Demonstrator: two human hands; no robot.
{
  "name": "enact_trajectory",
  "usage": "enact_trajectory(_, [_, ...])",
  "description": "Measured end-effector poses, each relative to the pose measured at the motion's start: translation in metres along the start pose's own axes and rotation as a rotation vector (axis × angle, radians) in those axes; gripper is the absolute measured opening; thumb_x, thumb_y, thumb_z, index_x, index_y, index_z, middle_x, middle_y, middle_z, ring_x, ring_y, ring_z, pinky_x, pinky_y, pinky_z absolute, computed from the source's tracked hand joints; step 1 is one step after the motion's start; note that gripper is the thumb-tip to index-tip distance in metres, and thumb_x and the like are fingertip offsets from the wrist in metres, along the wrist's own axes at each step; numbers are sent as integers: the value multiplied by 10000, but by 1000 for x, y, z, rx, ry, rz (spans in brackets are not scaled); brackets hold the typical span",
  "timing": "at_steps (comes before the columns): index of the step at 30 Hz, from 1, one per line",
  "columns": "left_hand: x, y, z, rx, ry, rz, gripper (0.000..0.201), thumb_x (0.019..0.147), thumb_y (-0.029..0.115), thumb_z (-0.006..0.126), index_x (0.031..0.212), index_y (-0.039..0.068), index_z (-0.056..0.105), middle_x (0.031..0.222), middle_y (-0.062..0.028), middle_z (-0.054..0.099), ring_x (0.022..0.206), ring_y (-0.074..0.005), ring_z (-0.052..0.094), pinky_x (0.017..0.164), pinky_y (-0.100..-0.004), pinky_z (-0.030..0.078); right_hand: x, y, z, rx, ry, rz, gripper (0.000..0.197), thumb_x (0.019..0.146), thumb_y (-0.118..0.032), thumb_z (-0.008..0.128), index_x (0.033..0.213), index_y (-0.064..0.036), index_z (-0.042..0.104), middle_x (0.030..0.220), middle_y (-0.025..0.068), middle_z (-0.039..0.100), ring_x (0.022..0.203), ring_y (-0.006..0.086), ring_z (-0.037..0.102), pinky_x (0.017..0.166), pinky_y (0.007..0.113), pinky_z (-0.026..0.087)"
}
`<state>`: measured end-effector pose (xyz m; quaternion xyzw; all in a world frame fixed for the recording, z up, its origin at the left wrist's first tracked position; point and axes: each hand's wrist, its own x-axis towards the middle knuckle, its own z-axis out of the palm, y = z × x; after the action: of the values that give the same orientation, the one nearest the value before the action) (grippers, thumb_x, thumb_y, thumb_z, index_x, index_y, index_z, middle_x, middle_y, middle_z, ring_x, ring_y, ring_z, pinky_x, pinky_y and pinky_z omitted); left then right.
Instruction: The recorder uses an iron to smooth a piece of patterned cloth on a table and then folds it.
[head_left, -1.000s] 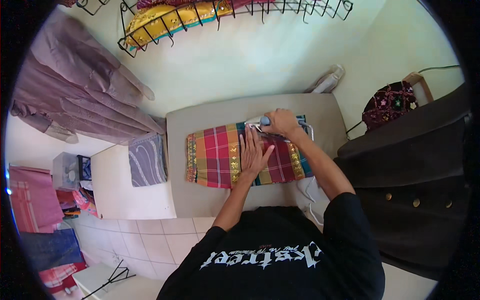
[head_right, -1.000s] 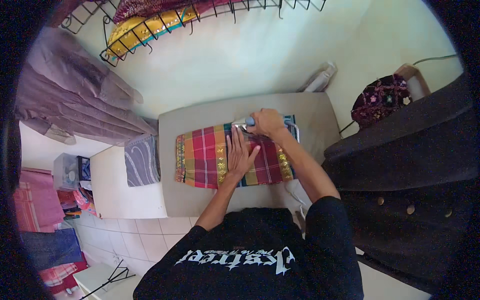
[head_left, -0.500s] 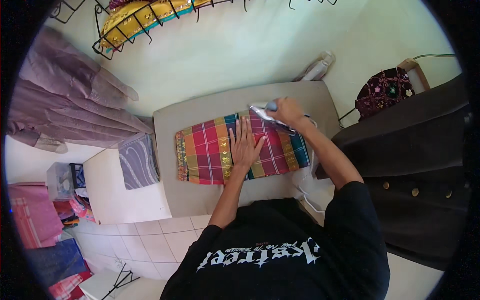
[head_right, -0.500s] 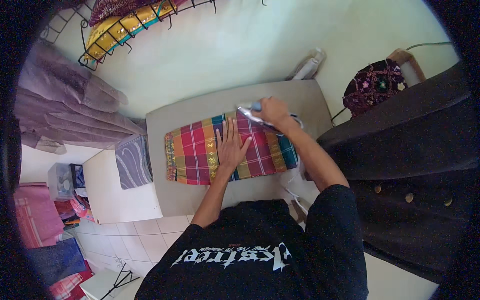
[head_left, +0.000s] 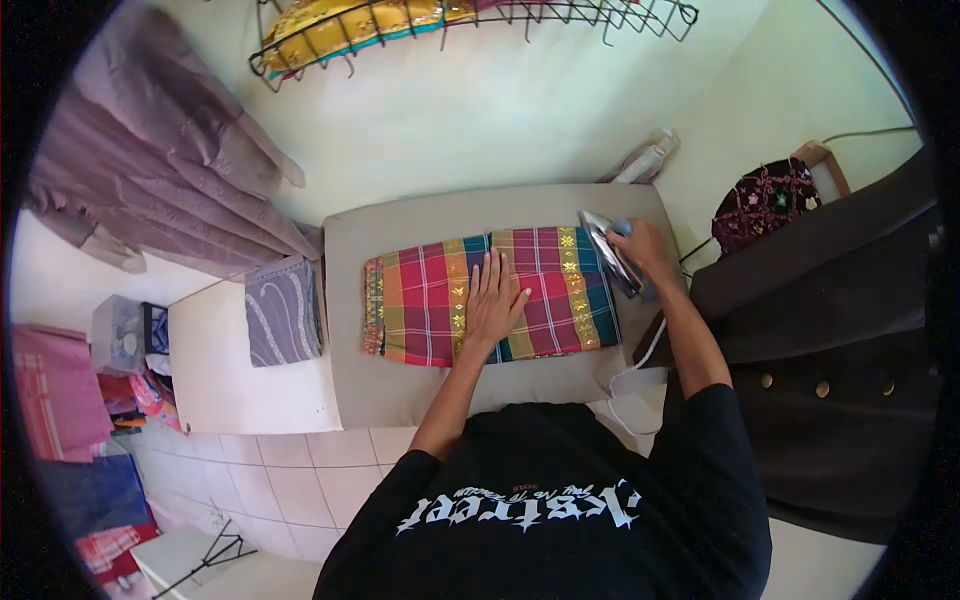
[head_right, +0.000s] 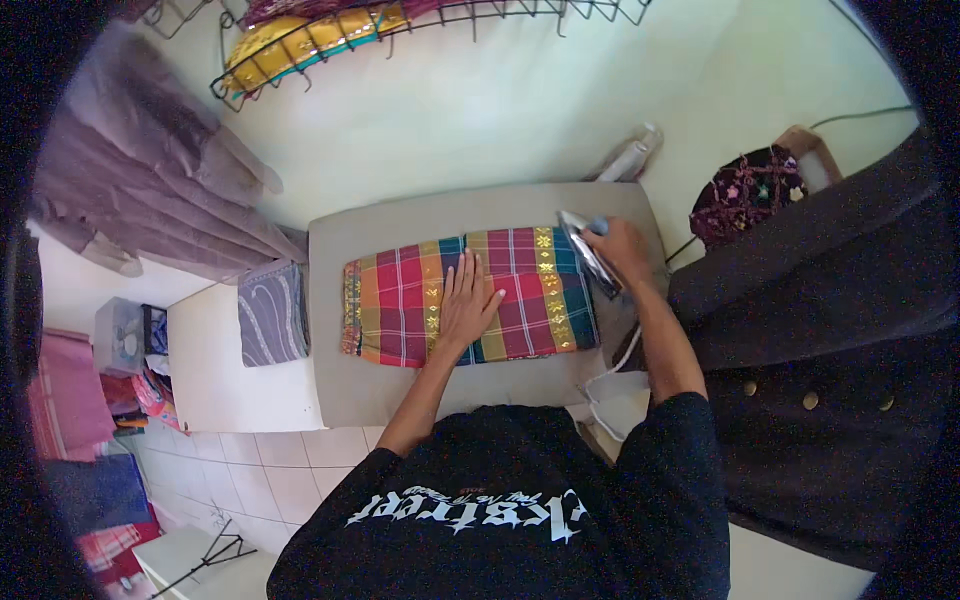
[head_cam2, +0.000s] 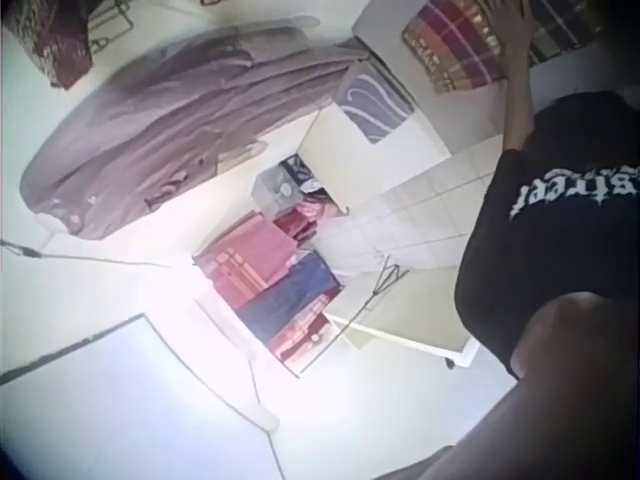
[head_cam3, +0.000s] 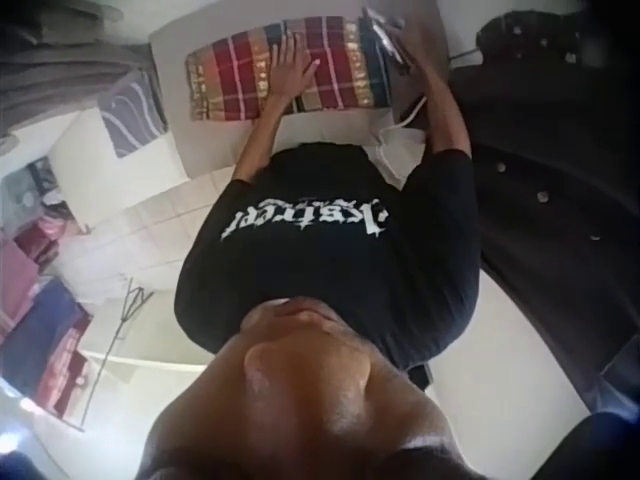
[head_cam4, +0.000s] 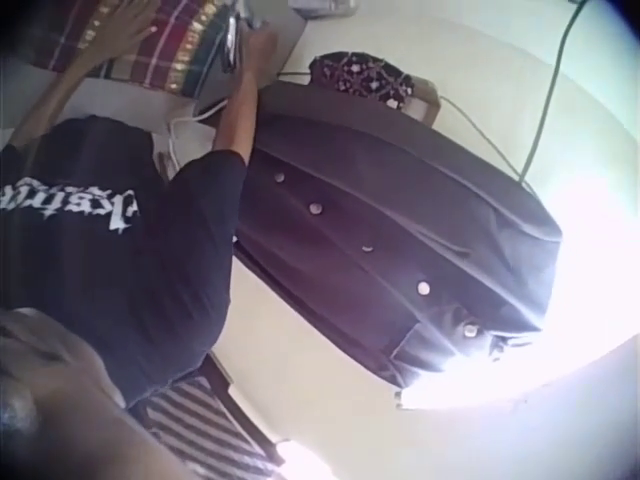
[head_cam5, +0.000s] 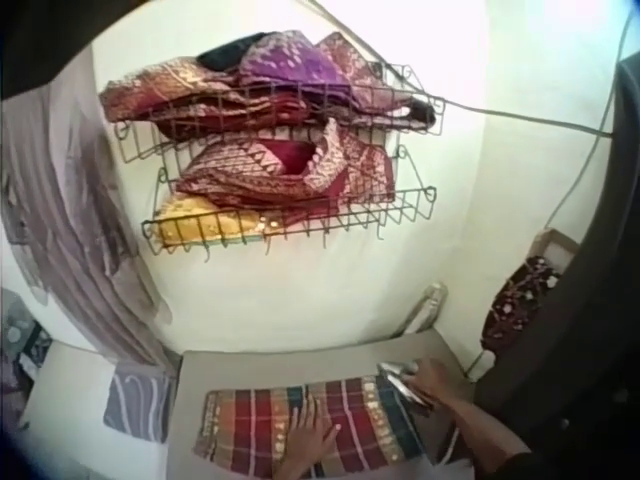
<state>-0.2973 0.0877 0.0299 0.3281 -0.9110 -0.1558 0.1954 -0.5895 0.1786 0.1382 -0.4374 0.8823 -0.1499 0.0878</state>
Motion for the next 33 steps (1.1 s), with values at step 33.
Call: enact_trajectory(33, [-9, 4, -27, -462, 209, -253, 545, 1018, 373, 447, 1355, -55, 471, 1415, -221, 462, 1328, -377, 415, 1119, -454, 310, -55, -29, 31, 958, -242, 195, 439, 908, -167, 641, 1285, -22, 470, 1054, 83, 634, 912, 154, 610, 801, 278, 489])
